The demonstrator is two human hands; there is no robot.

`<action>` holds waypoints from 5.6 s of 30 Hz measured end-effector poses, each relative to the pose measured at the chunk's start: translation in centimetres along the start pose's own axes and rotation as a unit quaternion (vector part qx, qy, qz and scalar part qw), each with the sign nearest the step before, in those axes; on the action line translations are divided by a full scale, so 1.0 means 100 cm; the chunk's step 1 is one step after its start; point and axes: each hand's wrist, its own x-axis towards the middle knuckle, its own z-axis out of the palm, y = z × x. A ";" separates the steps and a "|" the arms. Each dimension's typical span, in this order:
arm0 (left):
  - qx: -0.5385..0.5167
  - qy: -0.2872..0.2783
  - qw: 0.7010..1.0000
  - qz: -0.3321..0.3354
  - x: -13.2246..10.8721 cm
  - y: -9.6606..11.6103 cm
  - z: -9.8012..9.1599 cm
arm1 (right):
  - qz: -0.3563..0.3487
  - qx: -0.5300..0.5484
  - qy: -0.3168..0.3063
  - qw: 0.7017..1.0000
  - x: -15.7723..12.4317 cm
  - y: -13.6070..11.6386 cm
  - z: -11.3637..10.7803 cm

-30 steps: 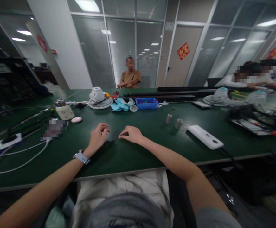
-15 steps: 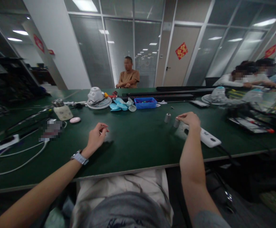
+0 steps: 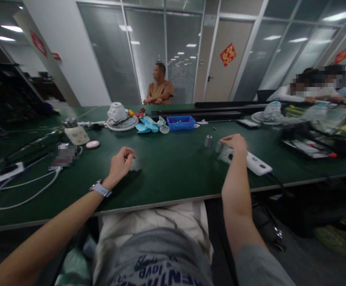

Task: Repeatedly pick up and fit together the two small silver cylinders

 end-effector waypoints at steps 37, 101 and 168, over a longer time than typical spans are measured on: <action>-0.052 -0.060 0.988 0.135 -0.010 0.019 -0.001 | -0.444 0.163 -0.071 0.878 -0.133 -0.197 0.100; -0.031 -0.019 0.999 0.038 -0.003 -0.004 0.006 | -0.100 0.018 0.154 0.983 -0.047 -0.122 0.055; -0.069 -0.044 0.990 0.115 -0.014 0.022 0.007 | -0.369 0.260 -0.185 0.873 -0.139 -0.199 0.088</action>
